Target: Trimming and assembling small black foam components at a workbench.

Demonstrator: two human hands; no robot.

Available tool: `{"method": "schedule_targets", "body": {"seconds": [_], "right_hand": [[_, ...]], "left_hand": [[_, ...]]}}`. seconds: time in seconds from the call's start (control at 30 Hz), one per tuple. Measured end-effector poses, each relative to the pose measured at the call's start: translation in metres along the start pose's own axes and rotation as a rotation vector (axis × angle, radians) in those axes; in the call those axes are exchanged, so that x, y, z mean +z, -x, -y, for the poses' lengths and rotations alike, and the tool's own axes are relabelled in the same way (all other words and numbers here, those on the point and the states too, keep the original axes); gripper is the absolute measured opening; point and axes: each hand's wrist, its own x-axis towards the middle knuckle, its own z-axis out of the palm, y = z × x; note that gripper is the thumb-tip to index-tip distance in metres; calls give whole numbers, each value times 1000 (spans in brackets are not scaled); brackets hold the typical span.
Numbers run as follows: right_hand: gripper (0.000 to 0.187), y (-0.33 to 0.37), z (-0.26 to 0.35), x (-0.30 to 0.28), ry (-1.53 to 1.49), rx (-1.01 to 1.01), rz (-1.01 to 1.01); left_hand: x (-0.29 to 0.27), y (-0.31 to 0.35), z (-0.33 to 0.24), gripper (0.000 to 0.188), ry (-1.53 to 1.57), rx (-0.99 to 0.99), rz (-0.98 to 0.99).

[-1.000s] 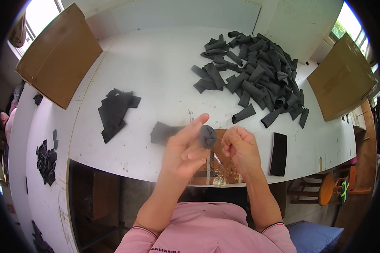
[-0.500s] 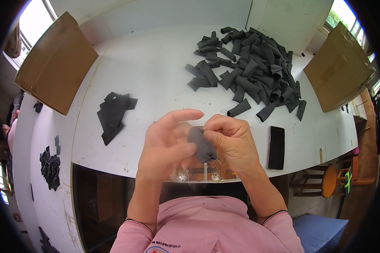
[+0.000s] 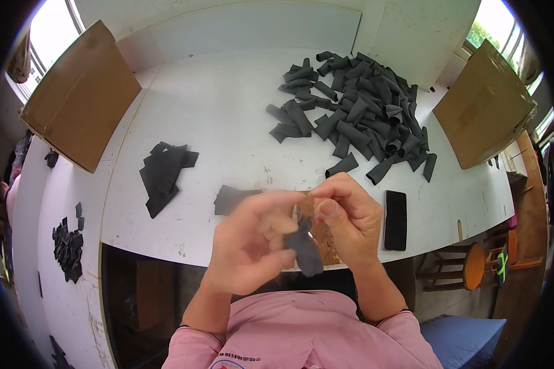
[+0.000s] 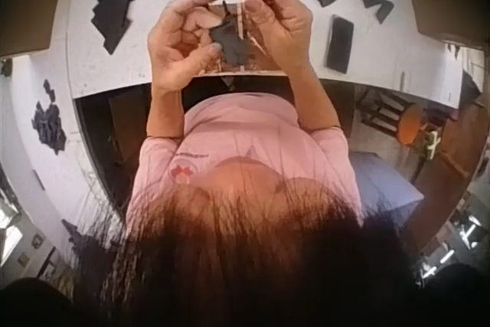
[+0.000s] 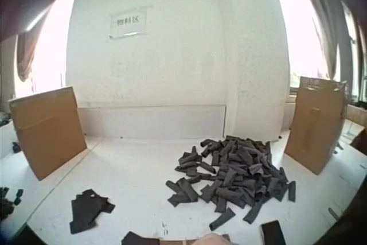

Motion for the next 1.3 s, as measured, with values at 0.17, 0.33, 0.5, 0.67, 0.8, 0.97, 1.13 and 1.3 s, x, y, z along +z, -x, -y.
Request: {"method": "schedule_targets", "body": {"seconds": [0.17, 0.33, 0.5, 0.67, 0.8, 0.97, 1.13, 1.3], "right_hand": [[3, 14, 21, -6, 87, -19, 122], [16, 25, 28, -3, 202, -196, 92], [17, 31, 19, 3, 224, -106, 180], [15, 40, 17, 7, 167, -43, 143], [13, 40, 15, 11, 203, -127, 103], [12, 40, 6, 15, 177, -75, 47], [15, 31, 7, 14, -110, 325, 34], [17, -3, 23, 14, -90, 332, 185]], "left_hand": [[-6, 5, 3, 55, 205, 49, 103], [-2, 13, 6, 54, 313, 41, 102], [-3, 22, 5, 55, 243, 34, 140], [13, 31, -2, 39, 167, -130, -129], [22, 35, 5, 11, 92, -73, -266], [26, 43, 1, 10, 27, -193, -349], [16, 29, 7, 22, 535, -132, -202], [7, 1, 3, 41, 1451, -357, 72]]}}
